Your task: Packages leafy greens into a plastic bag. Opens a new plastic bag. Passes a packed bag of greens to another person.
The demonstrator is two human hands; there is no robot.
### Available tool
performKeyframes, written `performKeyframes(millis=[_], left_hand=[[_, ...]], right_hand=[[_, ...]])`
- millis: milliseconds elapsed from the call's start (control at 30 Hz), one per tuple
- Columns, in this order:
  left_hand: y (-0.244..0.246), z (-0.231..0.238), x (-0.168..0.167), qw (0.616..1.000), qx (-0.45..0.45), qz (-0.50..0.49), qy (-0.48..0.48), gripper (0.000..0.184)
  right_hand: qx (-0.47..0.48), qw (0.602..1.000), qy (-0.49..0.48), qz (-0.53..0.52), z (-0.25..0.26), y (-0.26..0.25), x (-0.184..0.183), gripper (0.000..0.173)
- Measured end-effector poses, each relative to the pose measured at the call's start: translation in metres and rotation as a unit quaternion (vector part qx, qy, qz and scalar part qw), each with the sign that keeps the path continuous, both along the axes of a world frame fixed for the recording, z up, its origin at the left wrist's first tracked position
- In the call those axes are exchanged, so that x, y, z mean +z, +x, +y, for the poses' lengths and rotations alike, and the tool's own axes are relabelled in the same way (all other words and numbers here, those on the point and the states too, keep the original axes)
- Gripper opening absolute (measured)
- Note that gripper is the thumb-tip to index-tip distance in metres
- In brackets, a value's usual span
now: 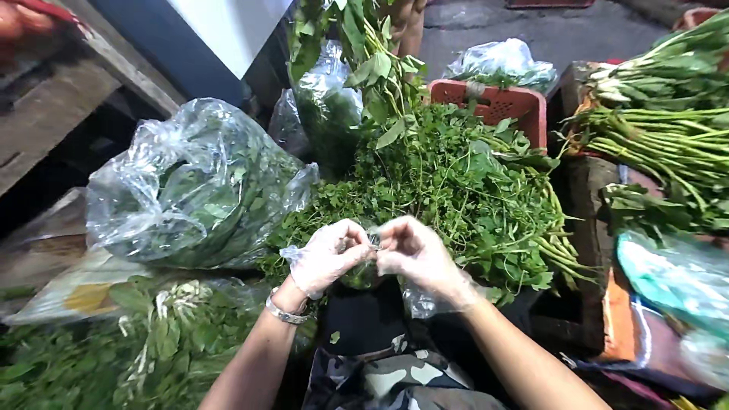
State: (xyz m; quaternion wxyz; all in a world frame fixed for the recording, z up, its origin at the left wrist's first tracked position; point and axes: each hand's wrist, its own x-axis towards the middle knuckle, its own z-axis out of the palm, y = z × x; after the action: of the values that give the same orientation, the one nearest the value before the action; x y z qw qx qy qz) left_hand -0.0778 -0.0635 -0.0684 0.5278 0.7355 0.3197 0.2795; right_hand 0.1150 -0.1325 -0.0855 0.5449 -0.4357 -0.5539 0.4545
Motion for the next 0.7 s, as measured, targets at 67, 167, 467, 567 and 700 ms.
performKeyframes(millis=[67, 167, 467, 567, 700], left_hand=[[0.001, -0.001, -0.007, 0.999, -0.017, -0.045, -0.008, 0.008], [0.002, -0.002, -0.01, 0.995, -0.04, -0.091, 0.0, 0.008], [-0.004, -0.019, 0.0, 0.872, 0.114, 0.157, 0.45, 0.014], [-0.003, -0.024, -0.007, 0.854, 0.163, 0.156, 0.47, 0.019], [-0.01, -0.025, -0.016, 0.828, 0.177, 0.125, 0.517, 0.017]], right_hand=[[-0.022, 0.998, 0.047, -0.039, -0.001, -0.004, -0.007, 0.02], [-0.007, 1.0, 0.004, -0.002, 0.005, -0.004, -0.008, 0.012], [-0.019, 0.995, -0.058, -0.082, 0.018, -0.019, 0.002, 0.013], [0.001, 0.994, -0.086, -0.065, 0.02, -0.02, 0.009, 0.01], [0.021, 0.984, -0.174, -0.033, 0.023, -0.02, 0.016, 0.018]])
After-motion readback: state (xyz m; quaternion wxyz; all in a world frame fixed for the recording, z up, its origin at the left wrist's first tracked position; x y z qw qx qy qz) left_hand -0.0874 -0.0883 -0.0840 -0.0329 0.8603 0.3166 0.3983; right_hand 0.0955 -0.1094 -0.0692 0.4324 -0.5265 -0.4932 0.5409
